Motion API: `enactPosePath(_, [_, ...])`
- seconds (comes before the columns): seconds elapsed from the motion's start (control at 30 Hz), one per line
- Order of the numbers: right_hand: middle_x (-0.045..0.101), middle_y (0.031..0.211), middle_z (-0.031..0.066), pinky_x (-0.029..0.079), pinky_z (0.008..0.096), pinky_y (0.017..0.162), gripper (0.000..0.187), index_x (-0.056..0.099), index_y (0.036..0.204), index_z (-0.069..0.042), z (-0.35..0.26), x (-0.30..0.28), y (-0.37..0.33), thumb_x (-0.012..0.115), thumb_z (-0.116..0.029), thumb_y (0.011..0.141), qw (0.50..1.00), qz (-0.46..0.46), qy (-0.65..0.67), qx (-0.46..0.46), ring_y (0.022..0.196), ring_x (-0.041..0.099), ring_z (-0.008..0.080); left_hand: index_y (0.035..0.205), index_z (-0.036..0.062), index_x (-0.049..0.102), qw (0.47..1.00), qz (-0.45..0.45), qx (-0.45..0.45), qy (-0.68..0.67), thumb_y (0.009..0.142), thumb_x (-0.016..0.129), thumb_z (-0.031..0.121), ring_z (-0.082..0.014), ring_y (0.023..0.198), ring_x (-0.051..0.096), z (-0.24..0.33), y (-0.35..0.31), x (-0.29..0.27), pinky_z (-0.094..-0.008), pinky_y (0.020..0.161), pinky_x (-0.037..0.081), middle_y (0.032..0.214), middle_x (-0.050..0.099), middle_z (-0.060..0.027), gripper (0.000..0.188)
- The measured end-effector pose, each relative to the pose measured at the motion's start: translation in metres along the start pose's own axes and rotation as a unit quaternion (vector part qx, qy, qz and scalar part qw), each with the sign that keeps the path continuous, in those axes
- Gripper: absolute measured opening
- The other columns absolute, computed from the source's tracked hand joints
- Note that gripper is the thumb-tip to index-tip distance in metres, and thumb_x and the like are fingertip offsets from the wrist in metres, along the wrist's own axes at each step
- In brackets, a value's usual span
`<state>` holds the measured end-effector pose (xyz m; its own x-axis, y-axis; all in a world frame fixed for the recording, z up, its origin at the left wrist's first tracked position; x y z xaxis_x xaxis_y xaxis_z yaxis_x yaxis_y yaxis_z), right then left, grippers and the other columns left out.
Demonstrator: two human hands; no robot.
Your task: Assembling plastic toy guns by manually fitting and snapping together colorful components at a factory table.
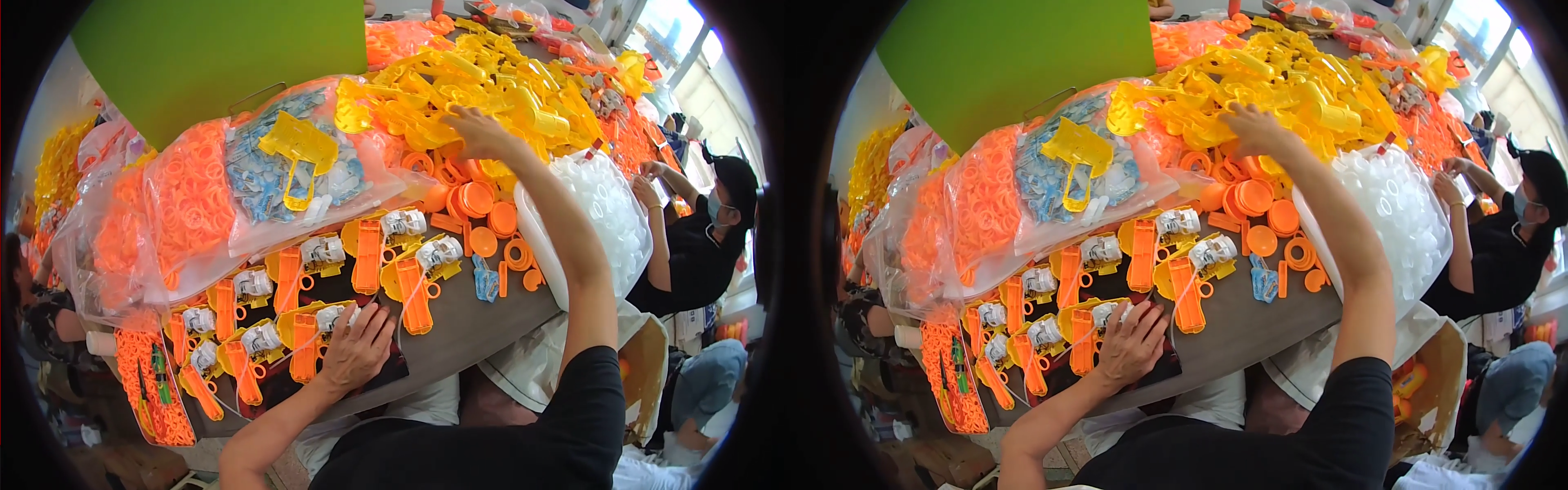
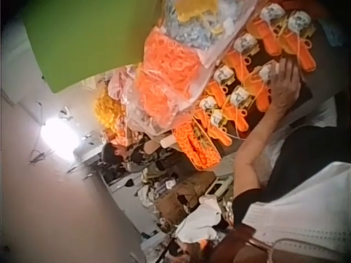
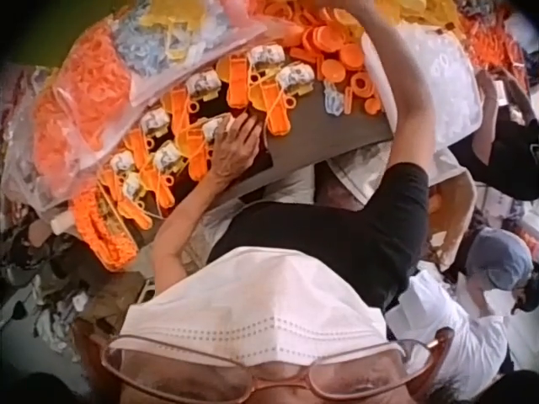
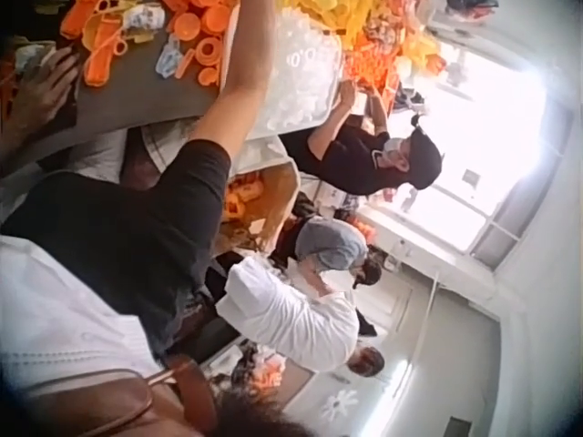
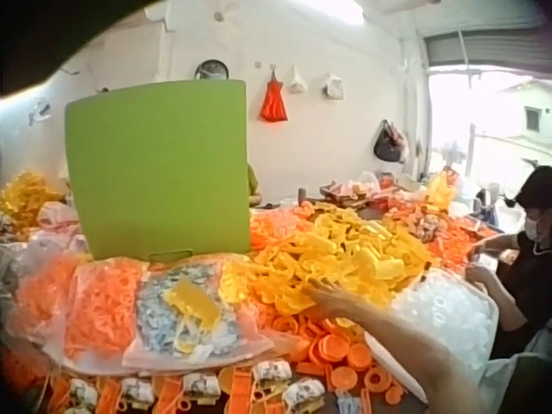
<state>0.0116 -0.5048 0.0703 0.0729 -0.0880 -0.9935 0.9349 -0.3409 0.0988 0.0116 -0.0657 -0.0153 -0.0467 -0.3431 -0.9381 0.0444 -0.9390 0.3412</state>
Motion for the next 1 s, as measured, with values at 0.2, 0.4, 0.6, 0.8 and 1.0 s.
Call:
enactPosePath(0.2, [0.067, 0.121, 0.0154, 0.052, 0.0465, 0.091, 0.042, 0.070, 0.116, -0.007, 0.027, -0.017, 0.057, 0.080, -0.026, 0.080, 0.992, 0.083, 0.095, -0.006, 0.114, 0.062, 0.0363, 0.125, 0.0102, 0.066, 1.000, -0.004, 0.004, 0.009, 0.083, 0.072, 0.021, -0.0230, 0.134, 0.047, 0.002, 0.002, 0.000, -0.0497, 0.119, 0.028, 0.134, 0.061, -0.0045, 0.044])
enactPosePath(0.4, [0.073, 0.106, 0.0183, 0.052, 0.0458, 0.090, 0.048, 0.069, 0.117, -0.005, 0.030, -0.034, 0.100, 0.081, -0.035, 0.081, 0.955, 0.210, 0.206, 0.046, 0.105, 0.067, 0.0377, 0.124, 0.0108, 0.067, 1.000, -0.008, -0.001, 0.011, 0.083, 0.072, 0.021, -0.0218, 0.133, 0.047, 0.002, 0.002, 0.001, -0.0480, 0.120, 0.027, 0.133, 0.062, -0.0035, 0.042])
enactPosePath(0.6, [0.066, 0.132, 0.0134, 0.049, 0.0394, 0.100, 0.062, 0.061, 0.139, -0.007, 0.035, -0.011, 0.096, 0.075, -0.044, 0.091, 0.866, 0.176, 0.469, -0.005, 0.120, 0.063, 0.0241, 0.125, 0.0111, 0.067, 1.000, -0.007, 0.000, 0.011, 0.083, 0.072, 0.022, -0.0217, 0.134, 0.047, 0.001, 0.003, 0.001, -0.0482, 0.120, 0.027, 0.133, 0.062, -0.0031, 0.043])
enactPosePath(0.8, [0.074, 0.113, 0.0090, 0.055, 0.0377, 0.091, 0.036, 0.073, 0.116, -0.005, 0.071, -0.033, 0.061, 0.073, -0.029, 0.090, 0.956, -0.028, 0.282, 0.078, 0.107, 0.070, 0.0233, 0.128, 0.0112, 0.064, 1.000, -0.017, 0.003, 0.004, 0.083, 0.073, 0.022, -0.0223, 0.134, 0.047, 0.001, 0.004, 0.000, -0.0484, 0.119, 0.027, 0.134, 0.061, -0.0032, 0.047])
enactPosePath(1.0, [0.074, 0.114, 0.0156, 0.057, 0.0454, 0.088, 0.028, 0.075, 0.112, -0.006, 0.062, 0.003, 0.034, 0.062, -0.014, 0.089, 0.971, -0.091, -0.058, 0.215, 0.110, 0.071, 0.0325, 0.127, 0.0110, 0.065, 1.000, -0.022, -0.001, 0.007, 0.083, 0.073, 0.022, -0.0223, 0.135, 0.046, 0.000, 0.001, -0.001, -0.0483, 0.120, 0.027, 0.134, 0.061, -0.0030, 0.046])
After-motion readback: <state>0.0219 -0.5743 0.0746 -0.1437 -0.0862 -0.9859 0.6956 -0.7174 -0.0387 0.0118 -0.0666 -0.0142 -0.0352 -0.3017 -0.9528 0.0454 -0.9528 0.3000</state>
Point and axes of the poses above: each hand's wrist, its own y-axis towards the middle knuckle, its own x-axis out of the palm, z = x × y, the point moved 1 cm from there along y, towards the middle knuckle
